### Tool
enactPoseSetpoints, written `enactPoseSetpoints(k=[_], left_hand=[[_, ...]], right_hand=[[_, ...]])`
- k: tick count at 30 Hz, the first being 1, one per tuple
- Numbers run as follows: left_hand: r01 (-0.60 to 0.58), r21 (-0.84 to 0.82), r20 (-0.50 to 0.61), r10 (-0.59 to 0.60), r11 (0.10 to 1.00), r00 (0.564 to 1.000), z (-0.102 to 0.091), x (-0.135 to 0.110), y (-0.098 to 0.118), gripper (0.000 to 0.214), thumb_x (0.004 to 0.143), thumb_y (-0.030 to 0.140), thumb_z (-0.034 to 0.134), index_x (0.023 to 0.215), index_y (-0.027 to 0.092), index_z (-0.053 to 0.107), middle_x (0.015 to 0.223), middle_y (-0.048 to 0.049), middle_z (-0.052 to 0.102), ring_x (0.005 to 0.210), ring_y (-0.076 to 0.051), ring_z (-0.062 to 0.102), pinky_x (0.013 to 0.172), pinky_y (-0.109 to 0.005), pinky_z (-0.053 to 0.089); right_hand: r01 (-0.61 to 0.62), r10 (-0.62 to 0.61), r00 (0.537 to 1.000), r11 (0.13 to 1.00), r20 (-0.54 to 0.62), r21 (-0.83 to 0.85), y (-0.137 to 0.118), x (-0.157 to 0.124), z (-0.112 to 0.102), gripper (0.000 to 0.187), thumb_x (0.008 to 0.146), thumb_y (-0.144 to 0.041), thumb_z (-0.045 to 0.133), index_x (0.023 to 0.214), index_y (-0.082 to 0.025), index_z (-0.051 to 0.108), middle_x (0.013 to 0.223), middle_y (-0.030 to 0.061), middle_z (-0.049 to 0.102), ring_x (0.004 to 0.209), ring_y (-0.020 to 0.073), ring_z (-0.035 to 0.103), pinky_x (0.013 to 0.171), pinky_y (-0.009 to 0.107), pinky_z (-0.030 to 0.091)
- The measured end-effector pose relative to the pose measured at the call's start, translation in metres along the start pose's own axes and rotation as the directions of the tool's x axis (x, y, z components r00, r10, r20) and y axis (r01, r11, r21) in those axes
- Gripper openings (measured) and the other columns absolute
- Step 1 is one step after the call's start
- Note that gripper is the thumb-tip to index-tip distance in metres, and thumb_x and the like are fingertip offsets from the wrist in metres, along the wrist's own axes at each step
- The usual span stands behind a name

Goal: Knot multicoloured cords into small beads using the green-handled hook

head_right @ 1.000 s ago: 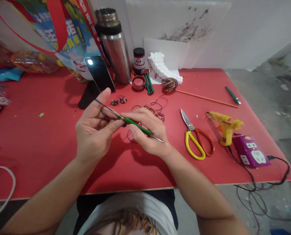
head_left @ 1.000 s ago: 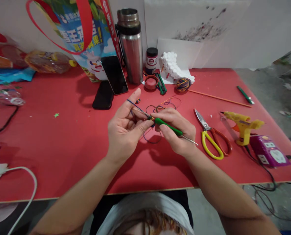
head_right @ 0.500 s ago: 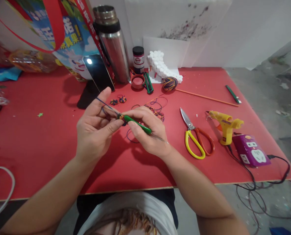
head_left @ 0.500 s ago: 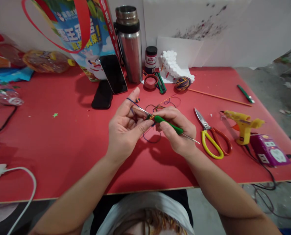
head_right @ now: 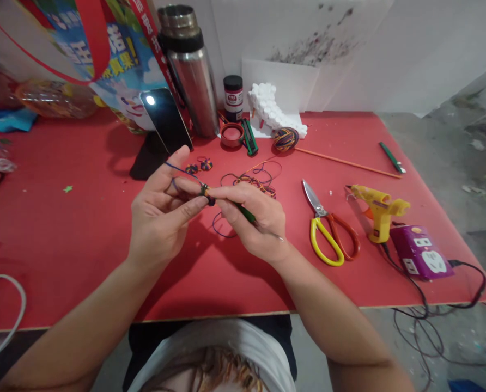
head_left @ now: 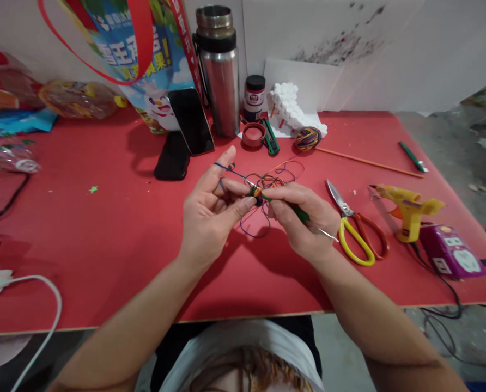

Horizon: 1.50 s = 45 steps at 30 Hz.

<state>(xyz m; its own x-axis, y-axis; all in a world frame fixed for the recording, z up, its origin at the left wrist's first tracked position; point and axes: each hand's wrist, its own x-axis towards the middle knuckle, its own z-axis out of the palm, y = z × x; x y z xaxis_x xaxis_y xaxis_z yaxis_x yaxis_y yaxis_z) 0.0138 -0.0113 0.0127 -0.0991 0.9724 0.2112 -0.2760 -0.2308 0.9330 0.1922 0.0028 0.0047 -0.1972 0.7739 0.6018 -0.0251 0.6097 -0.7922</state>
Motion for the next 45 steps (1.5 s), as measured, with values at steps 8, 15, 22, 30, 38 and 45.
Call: enactPoseSetpoints(k=[8, 15, 22, 30, 38, 45], left_hand=[[0.006, 0.012, -0.003, -0.006, 1.0, 1.0, -0.001, 0.0, 0.0, 0.071, 0.086, 0.021, 0.091, 0.151, 0.03, 0.066, 0.091, 0.0016, 0.074, 0.084, -0.013, 0.071, 0.084, -0.026, 0.059], [-0.014, -0.002, -0.036, 0.014, 1.0, 0.999, 0.006, -0.004, -0.002, 0.061, 0.084, 0.018, 0.092, 0.142, 0.03, 0.074, 0.086, 0.0034, 0.072, 0.079, -0.009, 0.066, 0.077, -0.019, 0.057], [0.143, -0.198, -0.011, -0.149, 0.97, 0.989, 0.007, 0.002, -0.003, 0.057, 0.077, 0.014, 0.095, 0.131, 0.027, 0.08, 0.081, 0.0039, 0.072, 0.074, -0.008, 0.065, 0.074, -0.017, 0.057], [0.29, -0.217, 0.139, -0.264, 0.932, 0.954, -0.009, 0.015, 0.017, 0.059, 0.071, 0.005, 0.094, 0.126, 0.024, 0.084, 0.083, 0.0017, 0.074, 0.077, -0.008, 0.069, 0.076, -0.015, 0.06], [0.171, 0.075, 0.262, -0.185, 0.982, 0.947, -0.016, 0.009, 0.031, 0.065, 0.075, 0.005, 0.089, 0.136, 0.025, 0.082, 0.081, -0.0008, 0.072, 0.072, -0.012, 0.065, 0.068, -0.021, 0.059], [0.03, 0.301, 0.352, -0.141, 0.953, 0.926, -0.018, 0.002, 0.035, 0.071, 0.083, 0.003, 0.079, 0.148, 0.033, 0.075, 0.084, -0.0019, 0.064, 0.072, -0.013, 0.06, 0.063, -0.023, 0.052]], right_hand=[[-0.055, 0.056, 0.998, 0.998, -0.04, 0.034, 0.003, -0.004, 0.003, 0.027, 0.107, -0.022, 0.068, 0.127, -0.034, 0.08, 0.1, 0.0015, 0.082, 0.081, 0.0144, 0.073, 0.078, 0.034, 0.059], [0.127, -0.125, 0.992, 0.978, 0.021, -0.168, 0.007, -0.001, 0.005, 0.028, 0.106, -0.018, 0.063, 0.128, -0.03, 0.078, 0.101, 0.0055, 0.082, 0.088, 0.0196, 0.074, 0.079, 0.038, 0.06], [-0.008, -0.014, 0.992, 0.984, -0.127, -0.175, 0.009, -0.011, 0.018, 0.024, 0.106, -0.029, 0.068, 0.129, -0.032, 0.076, 0.112, 0.0067, 0.081, 0.095, 0.0222, 0.074, 0.086, 0.041, 0.061], [-0.341, 0.418, 0.907, 0.649, 0.056, 0.68, 0.008, 0.002, 0.019, 0.015, 0.1, -0.038, 0.078, 0.107, -0.027, 0.086, 0.066, -0.0024, 0.067, 0.06, 0.0101, 0.058, 0.06, 0.025, 0.05], [-0.507, 0.395, 0.857, 0.524, 0.332, 0.684, 0.014, 0.018, -0.009, 0.018, 0.089, -0.035, 0.088, 0.086, -0.018, 0.088, 0.052, -0.0032, 0.056, 0.045, 0.0063, 0.042, 0.046, 0.021, 0.039], [-0.489, 0.364, 0.872, 0.679, 0.328, 0.548, 0.01, 0.025, -0.032, 0.015, 0.088, -0.028, 0.088, 0.086, -0.013, 0.089, 0.059, 0.0032, 0.069, 0.045, 0.0071, 0.048, 0.044, 0.022, 0.038]])
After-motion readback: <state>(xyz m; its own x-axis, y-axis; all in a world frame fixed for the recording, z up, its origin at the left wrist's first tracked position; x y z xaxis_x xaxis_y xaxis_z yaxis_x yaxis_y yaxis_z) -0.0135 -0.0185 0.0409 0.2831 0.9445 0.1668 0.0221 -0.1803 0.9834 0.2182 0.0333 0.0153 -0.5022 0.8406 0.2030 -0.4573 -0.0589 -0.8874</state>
